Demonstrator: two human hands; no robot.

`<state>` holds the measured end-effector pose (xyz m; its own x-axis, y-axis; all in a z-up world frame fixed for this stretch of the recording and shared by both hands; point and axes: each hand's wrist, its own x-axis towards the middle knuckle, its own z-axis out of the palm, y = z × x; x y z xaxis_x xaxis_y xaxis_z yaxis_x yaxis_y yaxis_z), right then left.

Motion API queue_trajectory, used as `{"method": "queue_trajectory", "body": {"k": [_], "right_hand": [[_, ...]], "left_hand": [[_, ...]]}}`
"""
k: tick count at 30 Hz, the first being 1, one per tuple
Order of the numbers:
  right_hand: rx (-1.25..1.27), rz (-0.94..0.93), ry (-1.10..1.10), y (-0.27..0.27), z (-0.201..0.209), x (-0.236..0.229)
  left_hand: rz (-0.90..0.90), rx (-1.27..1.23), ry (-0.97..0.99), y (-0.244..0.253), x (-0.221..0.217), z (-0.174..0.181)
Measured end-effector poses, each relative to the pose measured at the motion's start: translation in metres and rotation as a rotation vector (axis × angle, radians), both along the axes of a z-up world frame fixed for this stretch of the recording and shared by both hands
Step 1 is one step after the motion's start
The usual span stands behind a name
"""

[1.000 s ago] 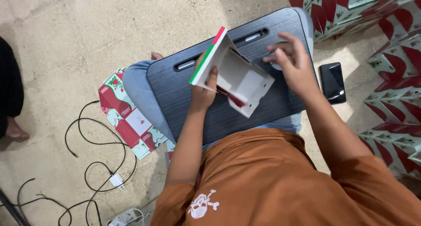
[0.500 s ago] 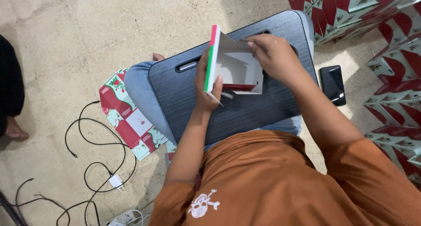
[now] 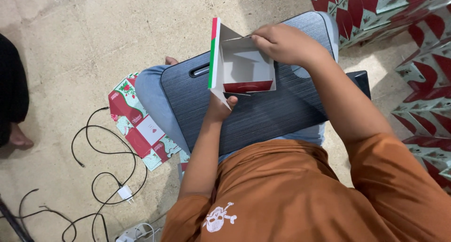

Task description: The person assembles a small decorative box from a flat paper sheet. They fold the paper along pre-cut lines, tuck flaps into slots, and secure the sides to form a cube-shaped container.

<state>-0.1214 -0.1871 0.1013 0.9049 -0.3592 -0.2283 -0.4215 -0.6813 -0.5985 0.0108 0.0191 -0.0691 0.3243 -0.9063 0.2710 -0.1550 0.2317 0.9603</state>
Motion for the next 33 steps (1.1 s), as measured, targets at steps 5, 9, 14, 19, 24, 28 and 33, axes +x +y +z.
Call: {"method": "queue_trajectory", "body": {"k": [5, 9, 14, 19, 24, 28, 33], "right_hand": [[-0.051, -0.002, 0.028, 0.004, 0.001, 0.008], [-0.053, -0.022, -0.062, -0.003, -0.010, 0.014], [0.235, -0.437, -0.366, -0.006, -0.035, 0.023], [0.394, -0.559, -0.847, -0.010, -0.067, 0.020], [-0.257, -0.224, -1.185, 0.027, -0.037, -0.025], [-0.438, -0.072, -0.868, 0.036, -0.095, -0.044], [-0.459, -0.188, -1.170, 0.041, -0.110, -0.029]], "left_hand": [[0.064, 0.041, 0.013, -0.001, 0.007, -0.023], [0.139, 0.198, 0.099, 0.005, 0.019, -0.059], [0.365, -0.144, 0.331, -0.026, -0.003, 0.025], [0.480, -0.123, 0.233, -0.045, -0.010, 0.045], [0.591, -0.128, 0.030, -0.046, -0.020, 0.023], [0.600, -0.248, 0.021, -0.049, -0.015, -0.010], [0.645, -0.442, -0.237, -0.052, -0.022, 0.031]]}}
